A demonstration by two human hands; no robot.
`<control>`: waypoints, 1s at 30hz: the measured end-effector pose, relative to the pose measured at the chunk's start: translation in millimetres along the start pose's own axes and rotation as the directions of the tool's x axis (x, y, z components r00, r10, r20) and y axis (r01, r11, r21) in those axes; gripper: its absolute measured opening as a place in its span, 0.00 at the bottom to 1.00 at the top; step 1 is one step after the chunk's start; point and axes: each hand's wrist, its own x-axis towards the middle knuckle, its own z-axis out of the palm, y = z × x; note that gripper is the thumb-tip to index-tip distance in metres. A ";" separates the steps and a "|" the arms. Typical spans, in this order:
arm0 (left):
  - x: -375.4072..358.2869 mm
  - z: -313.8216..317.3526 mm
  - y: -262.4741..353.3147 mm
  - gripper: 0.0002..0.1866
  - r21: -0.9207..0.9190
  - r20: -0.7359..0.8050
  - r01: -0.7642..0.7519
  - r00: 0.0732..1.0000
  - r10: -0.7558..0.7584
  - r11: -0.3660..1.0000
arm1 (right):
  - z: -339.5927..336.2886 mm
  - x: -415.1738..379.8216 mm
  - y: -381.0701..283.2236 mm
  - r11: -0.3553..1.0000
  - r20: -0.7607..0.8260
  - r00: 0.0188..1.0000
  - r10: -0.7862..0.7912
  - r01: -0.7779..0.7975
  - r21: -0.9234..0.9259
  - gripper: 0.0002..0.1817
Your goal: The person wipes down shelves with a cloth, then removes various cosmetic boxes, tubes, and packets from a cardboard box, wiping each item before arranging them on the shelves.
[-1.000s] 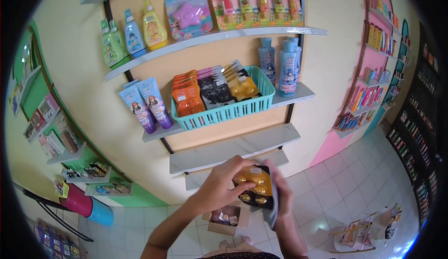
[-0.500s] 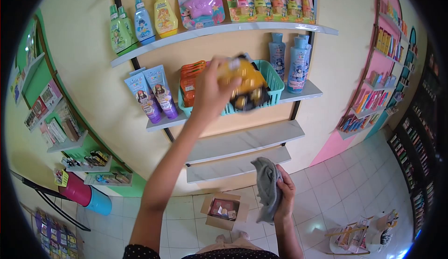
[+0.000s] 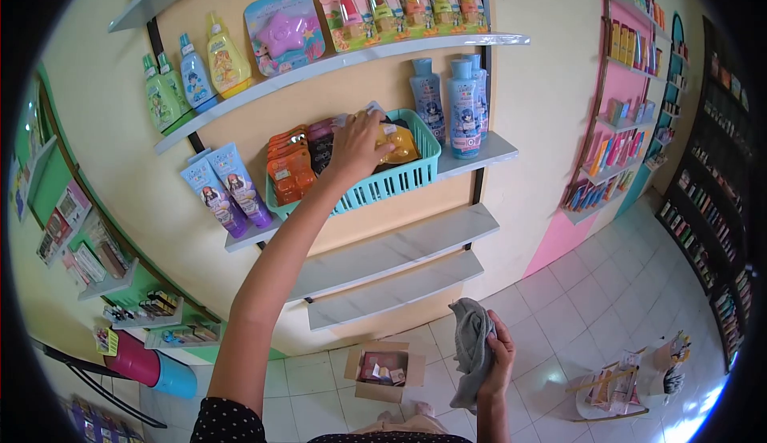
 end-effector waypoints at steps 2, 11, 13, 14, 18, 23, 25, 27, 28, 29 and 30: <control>-1.7 4.9 -3.1 0.29 0.040 0.020 -0.023 1.000 0.022 0.999 | 1.5 1.3 0.9 1.000 0.005 1.000 0.013 -0.013 -0.004 0.22; 7.7 0.5 9.7 0.41 0.135 0.167 -0.092 0.983 0.069 0.986 | 6.2 7.9 8.0 0.999 0.081 0.996 0.023 -0.021 -0.028 0.23; 9.1 2.9 8.5 0.44 0.184 0.162 -0.100 0.984 0.070 0.978 | 7.8 6.2 8.1 0.999 0.050 0.998 0.029 -0.027 -0.044 0.23; 9.0 6.0 7.1 0.45 0.199 0.155 -0.095 0.986 0.064 0.975 | 6.8 5.7 8.7 0.998 0.077 0.996 0.033 -0.029 -0.050 0.23; 1.1 -5.3 10.1 0.40 0.155 0.022 -0.112 0.994 0.109 0.982 | 5.1 1.1 9.5 0.995 0.071 0.997 0.028 -0.021 -0.099 0.24; -31.3 -37.9 29.9 0.36 0.030 -0.142 -0.094 0.985 0.097 0.995 | 16.4 -6.4 -8.6 0.902 0.119 0.980 0.162 -0.098 -0.421 0.31; -70.5 -51.5 56.8 0.35 -0.370 -0.079 -0.014 0.997 -0.016 0.929 | 30.5 -4.4 -9.7 0.945 0.126 0.985 0.115 -0.069 -0.320 0.31; -130.7 -57.1 100.4 0.33 -0.652 0.008 -0.022 0.999 0.036 0.758 | 47.5 -1.9 -6.1 0.978 0.125 0.990 0.063 -0.036 -0.205 0.31; -151.2 -71.2 121.5 0.31 -0.762 0.213 0.101 0.972 0.100 0.640 | 55.1 -0.1 -2.2 0.989 0.134 0.990 0.040 -0.019 -0.150 0.25; -169.5 -70.3 130.5 0.29 -0.758 0.384 0.214 0.910 0.156 0.616 | 61.9 0.4 1.4 0.995 0.137 0.990 0.017 -0.004 -0.098 0.21; -178.0 -73.9 138.0 0.23 -0.830 0.379 0.340 0.925 -0.001 0.443 | 69.1 -0.2 5.3 0.986 0.264 0.964 -0.031 0.073 -0.151 0.19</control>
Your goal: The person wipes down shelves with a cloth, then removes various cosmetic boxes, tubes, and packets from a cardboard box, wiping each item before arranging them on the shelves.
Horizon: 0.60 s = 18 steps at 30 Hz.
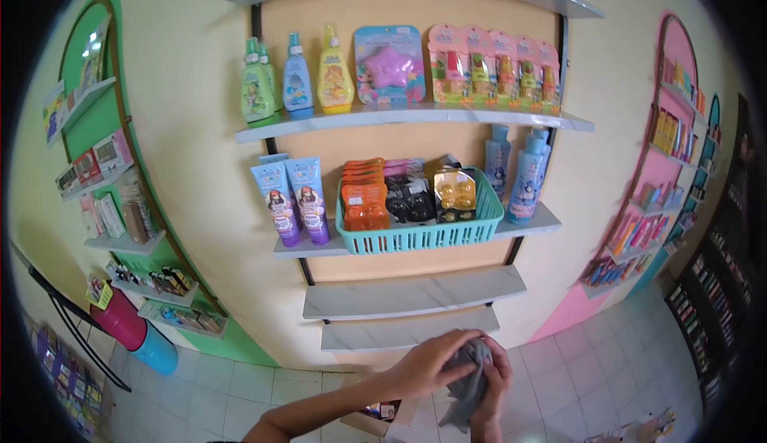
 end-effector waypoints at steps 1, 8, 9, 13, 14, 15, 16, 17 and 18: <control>-3.2 -3.3 -1.9 0.20 -0.010 -0.064 0.023 0.998 -0.024 1.000 | 8.2 1.3 -0.1 1.000 0.038 0.999 0.004 -0.003 -0.023 0.19; -28.4 -37.4 11.8 0.14 0.322 -0.462 -0.010 0.871 0.166 0.947 | 39.9 -8.7 2.3 0.882 0.230 0.967 0.112 0.009 -0.470 0.21; -31.4 -42.7 12.1 0.14 0.348 -0.534 0.034 0.829 0.168 0.937 | 34.2 -9.4 3.0 0.859 0.255 0.934 0.251 -0.093 -0.503 0.14; -33.9 -34.5 -10.9 0.10 0.001 -0.593 0.063 0.803 -0.050 0.998 | 23.3 -9.9 -13.3 0.897 0.617 0.786 0.050 0.236 -0.374 0.08; -35.5 -25.4 -20.0 0.10 -0.301 -0.499 0.079 0.836 -0.227 0.950 | 27.3 -7.5 -13.0 0.935 0.558 0.827 -0.065 0.246 -0.256 0.14; -37.9 -10.4 -29.9 0.10 -0.333 -0.476 0.040 0.855 -0.205 0.942 | 26.0 -0.7 -7.6 0.962 0.497 0.865 -0.064 0.186 -0.199 0.18; -42.6 2.3 -33.1 0.10 -0.234 -0.454 0.107 0.867 -0.206 0.966 | 24.2 4.7 -2.5 0.982 0.437 0.897 -0.062 0.133 -0.134 0.22; -44.6 12.9 -31.9 0.12 -0.260 -0.417 0.141 0.876 -0.243 0.955 | 26.5 3.7 -1.4 0.980 0.425 0.902 -0.073 0.145 -0.137 0.22; -46.3 19.1 -30.5 0.13 -0.283 -0.379 0.175 0.883 -0.278 0.943 | 29.9 3.2 0.1 0.999 0.418 0.908 0.008 0.014 -0.051 0.26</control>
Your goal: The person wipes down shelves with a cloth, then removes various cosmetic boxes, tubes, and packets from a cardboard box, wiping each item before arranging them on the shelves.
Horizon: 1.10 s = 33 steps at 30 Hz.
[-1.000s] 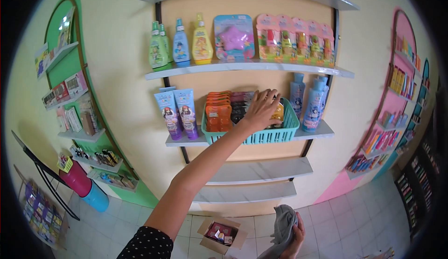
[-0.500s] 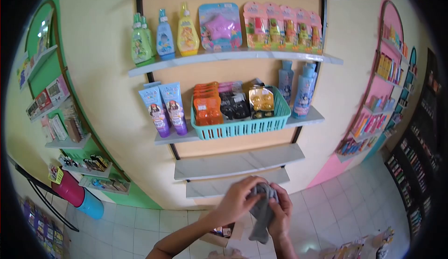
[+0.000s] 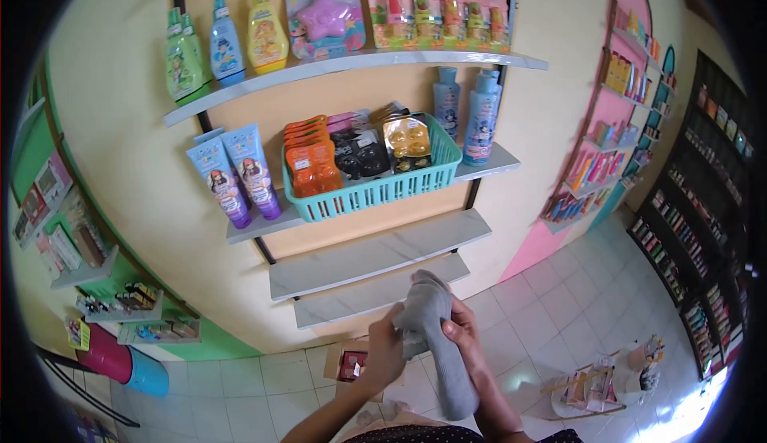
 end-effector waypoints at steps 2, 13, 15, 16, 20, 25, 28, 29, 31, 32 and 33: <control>-4.1 0.6 -1.0 0.14 0.097 0.038 0.029 0.999 -0.033 0.995 | -0.5 -0.8 1.1 0.989 -0.007 0.997 0.071 -0.070 0.132 0.30; -3.1 21.9 -17.5 0.27 0.233 0.324 -0.155 0.943 0.073 0.960 | -102.4 39.1 11.1 0.895 -0.486 0.842 0.234 -0.382 -0.230 0.18; 4.0 24.1 -37.7 0.26 0.307 0.274 -0.151 0.960 0.065 0.940 | -159.3 72.5 19.4 0.847 -0.558 0.816 0.150 -0.397 -0.353 0.17; 4.8 24.6 -47.9 0.26 0.378 0.223 -0.145 0.973 0.062 0.914 | -190.4 89.8 25.4 0.815 -0.601 0.788 0.134 -0.432 -0.386 0.17; 14.1 19.1 -85.8 0.24 0.413 0.043 0.067 0.995 -0.093 0.908 | -303.7 159.2 86.3 0.533 -0.468 0.874 -0.133 -0.335 -0.777 0.14; 8.2 21.8 -88.9 0.25 0.396 -0.269 0.422 0.903 -0.336 0.816 | -302.8 177.1 137.0 -0.189 -0.059 0.983 -0.176 -0.092 -0.978 0.16; -2.5 21.9 -91.4 0.24 0.410 -0.405 0.506 0.846 -0.346 0.759 | -279.1 175.4 158.2 -0.311 0.122 0.988 -0.094 0.087 -0.947 0.16; -6.9 23.4 -91.9 0.24 0.371 -0.451 0.554 0.809 -0.377 0.745 | -263.0 175.8 164.6 -0.199 0.126 0.992 -0.023 0.119 -0.973 0.15; -11.1 26.3 -95.0 0.24 0.357 -0.504 0.614 0.761 -0.408 0.704 | -221.5 174.6 176.7 -0.004 0.188 0.973 0.131 0.190 -0.982 0.14; -11.3 28.5 -95.1 0.24 0.349 -0.511 0.619 0.755 -0.411 0.703 | -204.7 171.3 182.1 0.079 0.243 0.947 0.210 0.232 -0.970 0.14; -9.7 30.3 -95.4 0.24 0.386 -0.516 0.615 0.762 -0.392 0.687 | -194.6 163.0 192.5 0.117 0.381 0.917 0.116 0.368 -0.922 0.15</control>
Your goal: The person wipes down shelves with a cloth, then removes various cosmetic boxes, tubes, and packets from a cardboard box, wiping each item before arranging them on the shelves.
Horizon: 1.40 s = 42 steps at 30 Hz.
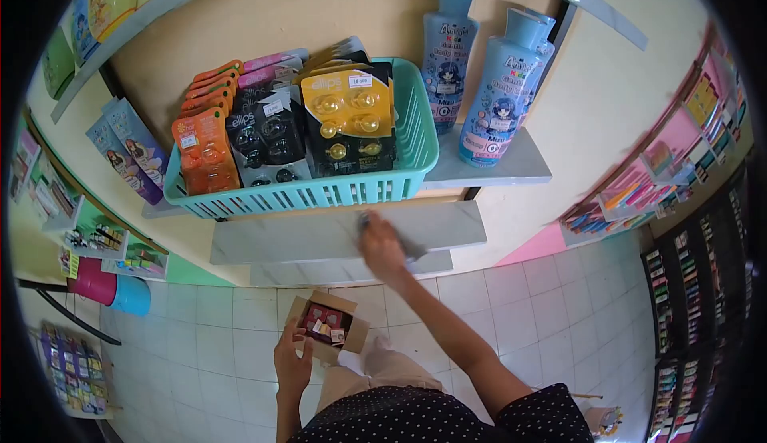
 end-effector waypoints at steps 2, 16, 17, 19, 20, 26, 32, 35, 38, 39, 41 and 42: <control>2.5 2.2 3.7 0.24 0.040 -0.032 -0.022 0.999 0.023 0.999 | 3.9 -6.1 -4.7 0.975 -0.036 0.976 -0.216 0.218 0.044 0.18; 39.1 83.2 276.5 0.31 0.040 -0.406 -0.944 0.285 0.869 0.328 | -81.4 -31.4 23.0 0.887 0.005 0.909 0.417 -0.409 0.213 0.13; 51.7 101.2 294.0 0.34 0.072 -0.430 -0.925 0.309 0.848 0.374 | -74.4 -43.7 25.1 0.815 -0.121 0.871 0.477 -0.386 0.433 0.11; 81.8 127.4 308.3 0.34 0.110 -0.511 -0.913 0.286 0.810 0.392 | -66.6 -68.6 33.1 0.620 -0.245 0.791 0.561 -0.205 0.757 0.11; 91.7 133.2 310.9 0.34 0.164 -0.569 -0.884 0.278 0.774 0.438 | -65.5 -81.3 39.4 0.493 -0.243 0.766 0.595 -0.109 0.863 0.12; 122.1 129.9 320.2 0.37 0.342 -0.606 -0.758 0.274 0.747 0.556 | -129.4 -157.5 23.9 0.089 0.162 0.547 0.821 -0.403 0.911 0.15; 130.4 123.6 321.3 0.38 0.230 -0.548 -0.811 0.349 0.760 0.538 | -153.8 -173.1 11.4 -0.007 0.130 0.591 0.796 -0.206 0.979 0.27; 120.2 113.0 308.6 0.39 -0.052 -0.567 -0.936 0.316 0.761 0.349 | -173.1 -162.7 0.4 0.081 0.008 0.649 0.761 -0.107 0.991 0.27; 77.8 97.3 279.3 0.41 -0.480 -0.378 -0.833 0.479 0.793 0.274 | -190.5 -140.3 -28.6 0.240 -0.196 0.572 0.797 -0.002 0.971 0.25; 60.2 97.2 264.6 0.41 -0.698 -0.247 -0.668 0.562 0.789 0.258 | -192.6 -135.2 -39.3 0.331 -0.335 0.479 0.811 0.097 0.939 0.25; 30.2 99.4 237.1 0.38 -0.848 -0.080 -0.455 0.615 0.784 0.271 | -192.0 -132.0 -52.1 0.387 -0.374 0.525 0.764 0.091 0.918 0.25; 18.5 96.3 228.6 0.39 -0.879 -0.002 -0.381 0.605 0.796 0.287 | -190.8 -129.7 -55.0 0.587 -0.497 0.610 0.617 0.062 0.807 0.26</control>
